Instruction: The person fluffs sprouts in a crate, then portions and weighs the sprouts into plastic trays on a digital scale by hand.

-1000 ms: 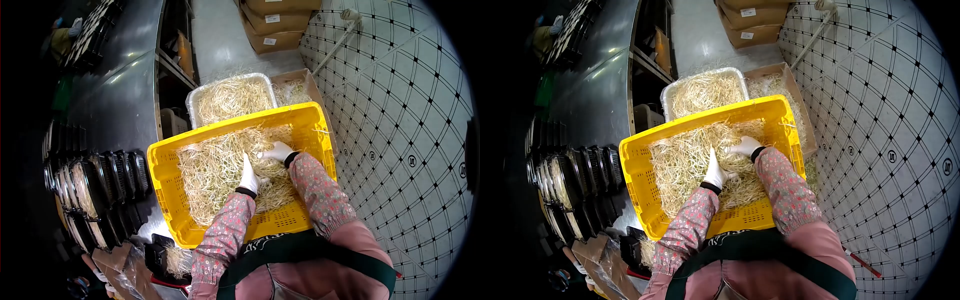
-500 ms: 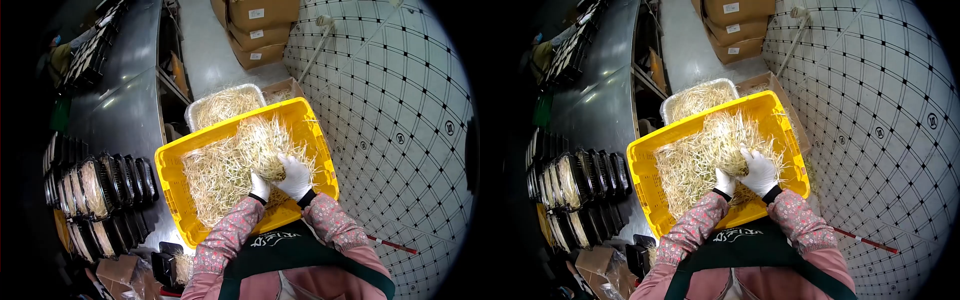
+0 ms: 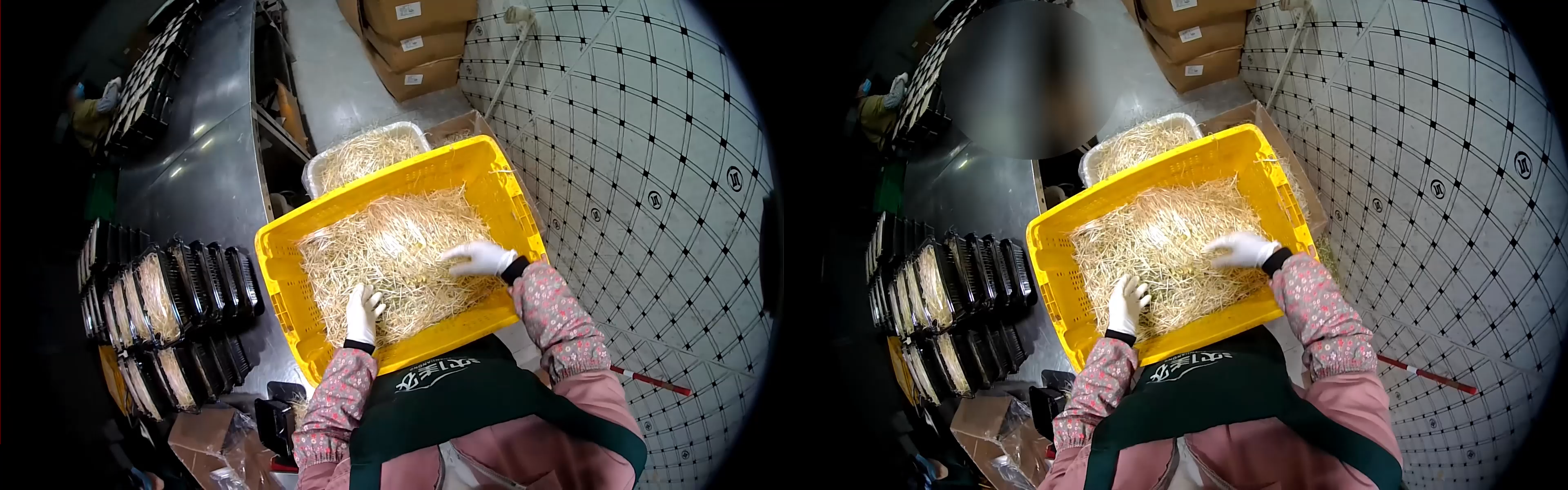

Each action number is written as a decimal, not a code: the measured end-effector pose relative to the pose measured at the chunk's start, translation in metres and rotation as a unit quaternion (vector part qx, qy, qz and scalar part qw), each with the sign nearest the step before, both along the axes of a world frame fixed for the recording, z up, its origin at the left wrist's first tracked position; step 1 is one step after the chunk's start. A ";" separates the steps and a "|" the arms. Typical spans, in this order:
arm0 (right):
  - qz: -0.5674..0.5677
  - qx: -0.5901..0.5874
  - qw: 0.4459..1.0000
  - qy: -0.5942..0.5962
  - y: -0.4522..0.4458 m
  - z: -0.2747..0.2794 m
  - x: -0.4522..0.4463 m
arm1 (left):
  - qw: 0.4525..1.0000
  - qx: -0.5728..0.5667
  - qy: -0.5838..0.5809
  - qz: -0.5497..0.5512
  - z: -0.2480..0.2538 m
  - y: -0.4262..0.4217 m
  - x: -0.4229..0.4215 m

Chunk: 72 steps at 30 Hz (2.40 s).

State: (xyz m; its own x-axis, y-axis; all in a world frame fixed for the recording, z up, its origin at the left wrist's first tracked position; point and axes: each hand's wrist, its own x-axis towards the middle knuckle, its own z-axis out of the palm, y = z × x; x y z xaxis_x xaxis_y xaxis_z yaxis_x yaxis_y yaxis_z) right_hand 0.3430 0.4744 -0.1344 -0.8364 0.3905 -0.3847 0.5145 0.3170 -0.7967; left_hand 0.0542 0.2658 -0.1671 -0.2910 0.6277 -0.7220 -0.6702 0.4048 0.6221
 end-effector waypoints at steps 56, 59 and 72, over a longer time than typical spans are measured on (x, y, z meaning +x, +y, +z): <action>-0.390 -0.131 0.905 0.106 -0.001 -0.073 -0.047 | 0.995 0.012 0.098 0.017 -0.009 -0.042 -0.086; -0.414 -0.127 0.895 0.111 0.001 -0.079 -0.042 | 0.993 -0.040 0.108 0.024 -0.004 -0.053 -0.096; -0.488 -0.055 0.869 0.062 0.005 -0.105 -0.056 | 0.987 -0.025 0.140 0.069 -0.038 -0.050 -0.111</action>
State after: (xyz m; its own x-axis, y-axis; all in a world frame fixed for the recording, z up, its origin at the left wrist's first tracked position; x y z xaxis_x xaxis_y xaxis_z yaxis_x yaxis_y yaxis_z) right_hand 0.2870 0.4795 -0.2393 -0.1656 0.9036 -0.3950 0.4041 -0.3032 -0.8630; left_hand -0.0564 0.2161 -0.2048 -0.5637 0.5342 -0.6299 -0.5260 0.3558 0.7725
